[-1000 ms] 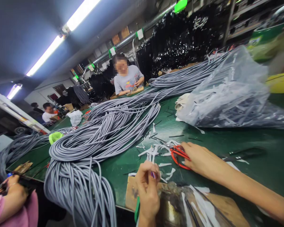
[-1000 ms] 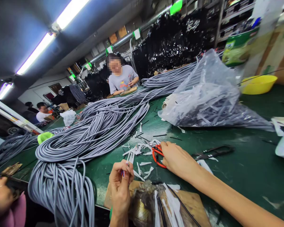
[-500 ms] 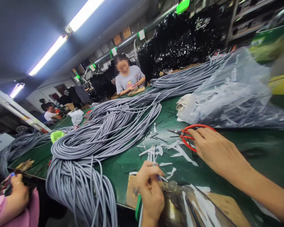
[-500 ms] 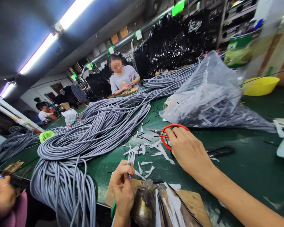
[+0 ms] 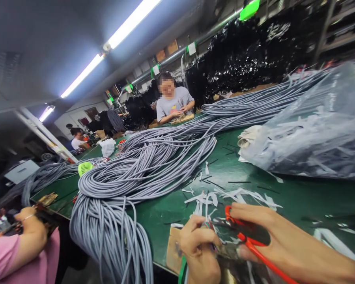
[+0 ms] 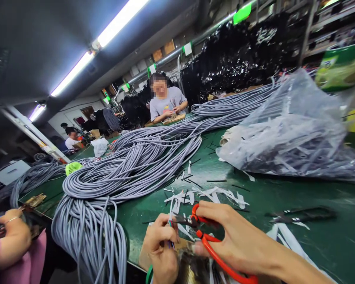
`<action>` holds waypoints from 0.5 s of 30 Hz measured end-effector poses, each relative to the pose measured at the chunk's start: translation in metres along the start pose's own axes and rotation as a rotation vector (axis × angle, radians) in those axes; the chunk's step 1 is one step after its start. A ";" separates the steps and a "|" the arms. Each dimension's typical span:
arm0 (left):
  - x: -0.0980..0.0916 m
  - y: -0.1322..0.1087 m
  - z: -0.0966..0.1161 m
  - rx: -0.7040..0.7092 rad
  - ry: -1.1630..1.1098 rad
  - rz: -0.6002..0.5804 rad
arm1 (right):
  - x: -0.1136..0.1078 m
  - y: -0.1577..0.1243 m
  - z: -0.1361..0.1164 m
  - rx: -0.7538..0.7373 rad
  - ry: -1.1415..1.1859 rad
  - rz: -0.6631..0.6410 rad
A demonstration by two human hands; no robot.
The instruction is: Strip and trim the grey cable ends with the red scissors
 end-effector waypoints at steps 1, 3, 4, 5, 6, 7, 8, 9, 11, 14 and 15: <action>0.000 0.000 0.001 0.008 0.022 -0.011 | 0.001 0.000 -0.002 -0.030 0.043 -0.059; 0.000 0.001 0.003 0.011 0.069 -0.030 | 0.002 0.001 -0.002 -0.046 0.077 -0.129; 0.001 0.001 0.003 0.004 0.087 -0.046 | 0.002 0.000 -0.001 -0.036 0.071 -0.131; 0.001 0.001 0.003 -0.006 0.100 -0.066 | 0.002 0.000 0.002 -0.026 0.057 -0.132; 0.002 0.000 0.004 -0.013 0.109 -0.091 | 0.002 -0.001 0.004 -0.017 0.040 -0.132; 0.003 0.000 0.004 -0.021 0.119 -0.115 | 0.003 -0.002 0.007 -0.009 0.023 -0.131; 0.004 0.000 0.004 -0.025 0.128 -0.135 | 0.003 -0.004 0.009 -0.009 0.009 -0.128; 0.004 0.001 0.004 -0.029 0.135 -0.148 | 0.002 -0.005 0.011 -0.011 -0.005 -0.123; 0.005 0.002 0.006 -0.038 0.139 -0.157 | 0.002 -0.008 0.015 -0.027 -0.039 -0.109; 0.005 0.003 0.007 -0.053 0.119 -0.165 | 0.002 -0.010 0.019 -0.039 -0.084 -0.117; 0.005 0.002 0.007 -0.057 0.112 -0.168 | 0.003 -0.010 0.021 -0.046 -0.092 -0.125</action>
Point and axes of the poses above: each hand's wrist, its own y-axis towards the middle knuckle, its own x-axis out of the palm, z = x × y, the point moved 3 cm from there along y, towards the middle knuckle, and after that the axes turned 10 degrees about -y, right-handed, at the moved point
